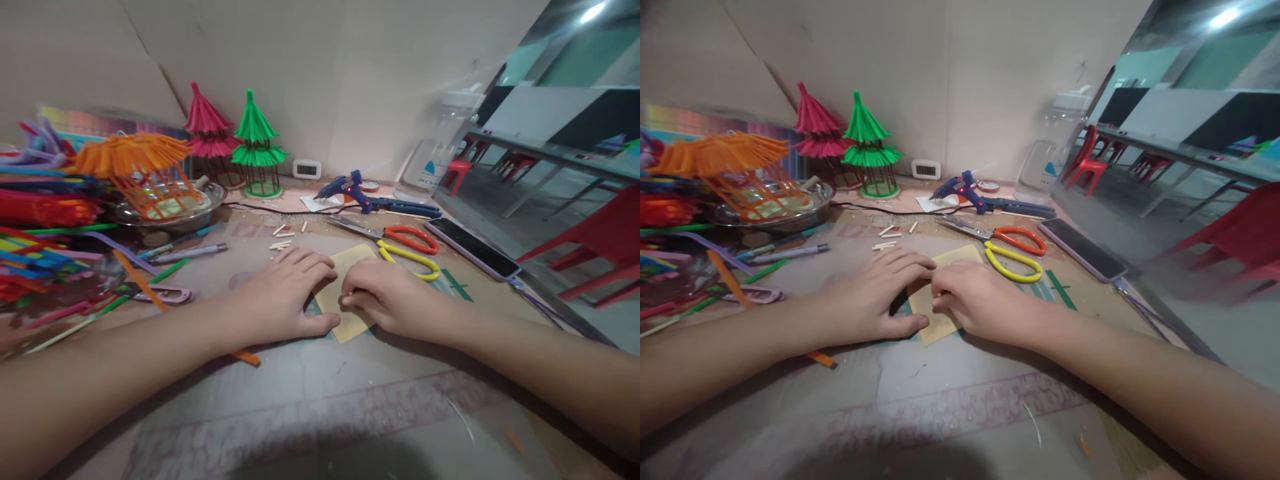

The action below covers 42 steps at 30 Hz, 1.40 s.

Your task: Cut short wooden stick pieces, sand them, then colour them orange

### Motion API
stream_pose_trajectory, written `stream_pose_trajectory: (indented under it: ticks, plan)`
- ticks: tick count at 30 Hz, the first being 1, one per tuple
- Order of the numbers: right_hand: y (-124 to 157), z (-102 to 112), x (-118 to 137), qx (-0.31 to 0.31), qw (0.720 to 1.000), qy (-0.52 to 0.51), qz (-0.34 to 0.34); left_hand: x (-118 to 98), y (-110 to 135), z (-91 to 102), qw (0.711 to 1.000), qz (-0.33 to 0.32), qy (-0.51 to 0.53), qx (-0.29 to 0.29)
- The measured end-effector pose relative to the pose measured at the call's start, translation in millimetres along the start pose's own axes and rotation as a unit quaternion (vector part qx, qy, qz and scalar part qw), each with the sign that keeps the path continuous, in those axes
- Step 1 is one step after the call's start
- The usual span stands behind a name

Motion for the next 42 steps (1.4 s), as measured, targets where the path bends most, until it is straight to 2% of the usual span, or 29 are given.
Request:
stream_pose_trajectory:
  ticks: [3,7,19,23,26,28,30,32,35,37,39,42]
  plan:
    - [0,0,0,0.009,0.999,-0.045,-0.002,1,-1,-0.4,1.0,-0.014,-0.004,-0.001]
    - [-1,3,-3,0.002,1.0,0.003,0.015,3,-4,-0.7,1.0,-0.024,-0.016,0.002]
    - [1,8,-7,0.014,1.0,-0.019,0.007,4,-7,-0.1,0.999,-0.034,-0.018,0.009]
    - [2,7,-8,-0.002,1.0,-0.01,-0.011,6,-7,-0.5,0.999,-0.03,-0.019,0.007]
    - [-1,3,-8,0.011,1.0,-0.02,0.005,4,-7,0.7,0.999,-0.031,-0.017,0.008]
    - [-3,2,-10,-0.01,0.999,-0.029,0.009,2,-6,1.8,0.999,-0.03,-0.016,0.009]
    - [-4,3,-15,-0.063,0.995,-0.078,-0.029,1,-6,2.8,1.0,-0.027,-0.014,0.005]
    - [-4,5,-21,-0.104,0.97,-0.199,-0.094,0,-4,3.7,1.0,-0.026,0.0,-0.01]
    - [-4,3,-28,-0.108,0.892,-0.401,-0.176,1,-2,5.6,0.996,-0.037,0.039,-0.072]
    - [-3,0,-29,-0.093,0.849,-0.477,-0.208,2,-1,7.2,0.99,-0.044,0.054,-0.126]
    - [-3,-4,-27,-0.079,0.827,-0.509,-0.223,2,1,8.4,0.983,-0.043,0.056,-0.168]
    - [-3,-7,-24,-0.059,0.824,-0.519,-0.219,1,2,8.9,0.978,-0.042,0.06,-0.194]
Point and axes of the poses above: each hand's wrist, its own y-axis away from the middle knuckle, its own z-axis out of the back of the hand, x = y × z, the point moved 1 cm from there along -y, towards the middle knuckle, and after that the axes turned 5 degrees about -x, right-handed, at the moved point
